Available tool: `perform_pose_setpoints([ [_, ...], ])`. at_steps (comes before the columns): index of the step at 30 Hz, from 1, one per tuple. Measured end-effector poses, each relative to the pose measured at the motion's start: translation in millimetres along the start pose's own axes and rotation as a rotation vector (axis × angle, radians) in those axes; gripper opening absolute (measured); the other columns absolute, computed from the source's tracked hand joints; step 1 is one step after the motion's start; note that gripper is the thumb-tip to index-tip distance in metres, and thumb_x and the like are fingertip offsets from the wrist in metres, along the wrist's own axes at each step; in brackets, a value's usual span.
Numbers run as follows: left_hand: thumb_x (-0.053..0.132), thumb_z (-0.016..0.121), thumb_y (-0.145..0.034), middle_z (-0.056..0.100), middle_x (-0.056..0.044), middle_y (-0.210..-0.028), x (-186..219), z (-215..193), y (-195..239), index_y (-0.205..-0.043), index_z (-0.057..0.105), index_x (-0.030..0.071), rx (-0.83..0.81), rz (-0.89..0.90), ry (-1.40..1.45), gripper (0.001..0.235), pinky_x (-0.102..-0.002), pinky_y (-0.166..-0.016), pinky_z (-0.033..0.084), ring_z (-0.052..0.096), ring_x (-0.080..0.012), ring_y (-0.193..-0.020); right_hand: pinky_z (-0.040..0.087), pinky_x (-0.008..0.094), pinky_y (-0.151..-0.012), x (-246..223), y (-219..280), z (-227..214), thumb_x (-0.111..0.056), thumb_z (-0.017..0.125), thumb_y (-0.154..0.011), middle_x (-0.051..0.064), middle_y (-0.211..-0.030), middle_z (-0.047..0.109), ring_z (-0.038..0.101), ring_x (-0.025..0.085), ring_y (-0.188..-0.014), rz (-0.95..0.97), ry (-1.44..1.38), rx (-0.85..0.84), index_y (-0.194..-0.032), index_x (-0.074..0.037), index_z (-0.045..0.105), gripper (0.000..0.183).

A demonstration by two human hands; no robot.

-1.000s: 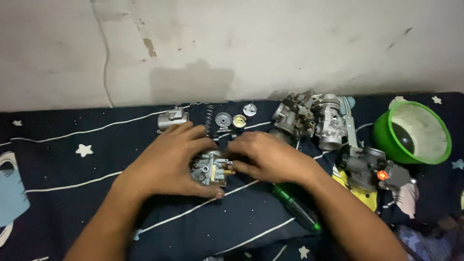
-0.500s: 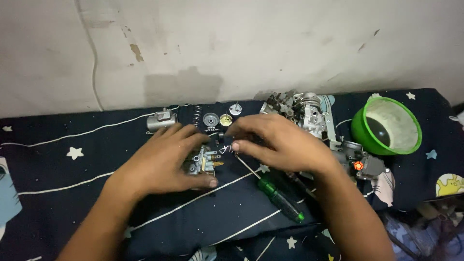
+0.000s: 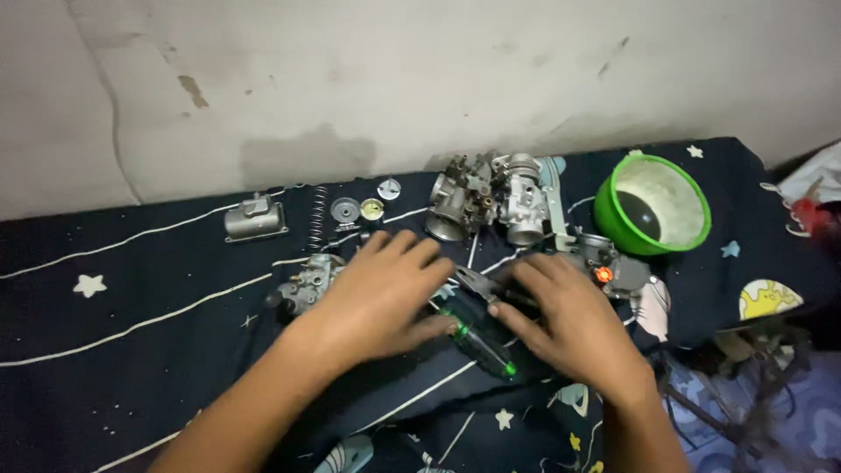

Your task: Disassembling and inspecting a motorcycle carburetor using a screwdriver and pliers

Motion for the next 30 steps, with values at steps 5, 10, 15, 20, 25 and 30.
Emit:
perform_pose_setpoints([
  [5,0.052,0.078,-0.083,0.062,-0.011,-0.112,12,38,-28,-0.112,0.065,0.013,0.007,0.076,-0.041,0.051,-0.055,-0.083,0.046,0.057,-0.0378,-0.105,0.047,0.047,-0.090,16,38,23,-0.040,0.071,-0.090,0.013,-0.116,0.064,0.060,0.036,-0.102,0.088,0.084,0.116,-0.114,-0.008,0.062,0.041],
  [10,0.053,0.080,-0.081,0.060,-0.011,-0.113,17,46,-36,-0.119,0.062,0.013,-0.020,0.060,0.033,0.058,-0.056,-0.088,0.044,0.056,-0.0381,-0.106,0.047,0.051,-0.094,20,54,41,-0.049,0.069,-0.091,0.016,-0.124,0.061,0.057,0.038,-0.110,0.177,0.111,0.154,-0.106,-0.007,0.063,0.045],
  [15,0.060,0.080,-0.081,0.058,-0.010,-0.119,14,43,-38,-0.122,0.061,0.012,-0.119,0.014,0.068,0.066,-0.056,-0.089,0.045,0.053,-0.0379,-0.110,0.049,0.053,-0.082,13,57,47,-0.038,0.068,-0.094,0.015,-0.121,0.063,0.058,0.039,-0.109,0.114,0.157,0.251,-0.103,-0.010,0.062,0.031],
  [20,0.064,0.084,-0.075,0.056,-0.012,-0.132,11,38,-36,-0.133,0.056,0.010,-0.100,0.002,0.084,0.084,-0.055,-0.095,0.043,0.050,-0.0381,-0.120,0.047,0.051,-0.087,14,57,52,-0.031,0.068,-0.093,0.015,-0.125,0.065,0.061,0.036,-0.110,0.126,0.081,0.318,-0.104,-0.007,0.061,0.027],
  [25,0.069,0.088,-0.071,0.047,-0.018,-0.149,4,24,-28,-0.149,0.044,0.008,-0.059,-0.033,0.072,0.109,-0.058,-0.102,0.038,0.042,-0.0422,-0.132,0.046,0.047,-0.092,17,56,50,-0.033,0.061,-0.097,0.015,-0.124,0.069,0.064,0.034,-0.108,0.202,0.088,0.299,-0.102,-0.007,0.059,0.026],
  [30,0.067,0.088,-0.070,0.047,-0.018,-0.149,-8,0,-8,-0.151,0.043,0.008,0.034,-0.078,0.067,0.110,-0.059,-0.104,0.036,0.042,-0.0427,-0.132,0.048,0.048,-0.086,20,55,44,-0.034,0.057,-0.100,0.019,-0.102,0.067,0.064,0.039,-0.096,0.273,0.027,0.253,-0.115,-0.005,0.059,0.033],
])
Point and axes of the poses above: each hand's wrist, its own y-axis away from the middle knuckle, its own z-axis out of the palm, x = y × z, the point moved 2 cm from there along -y, towards the middle knuckle
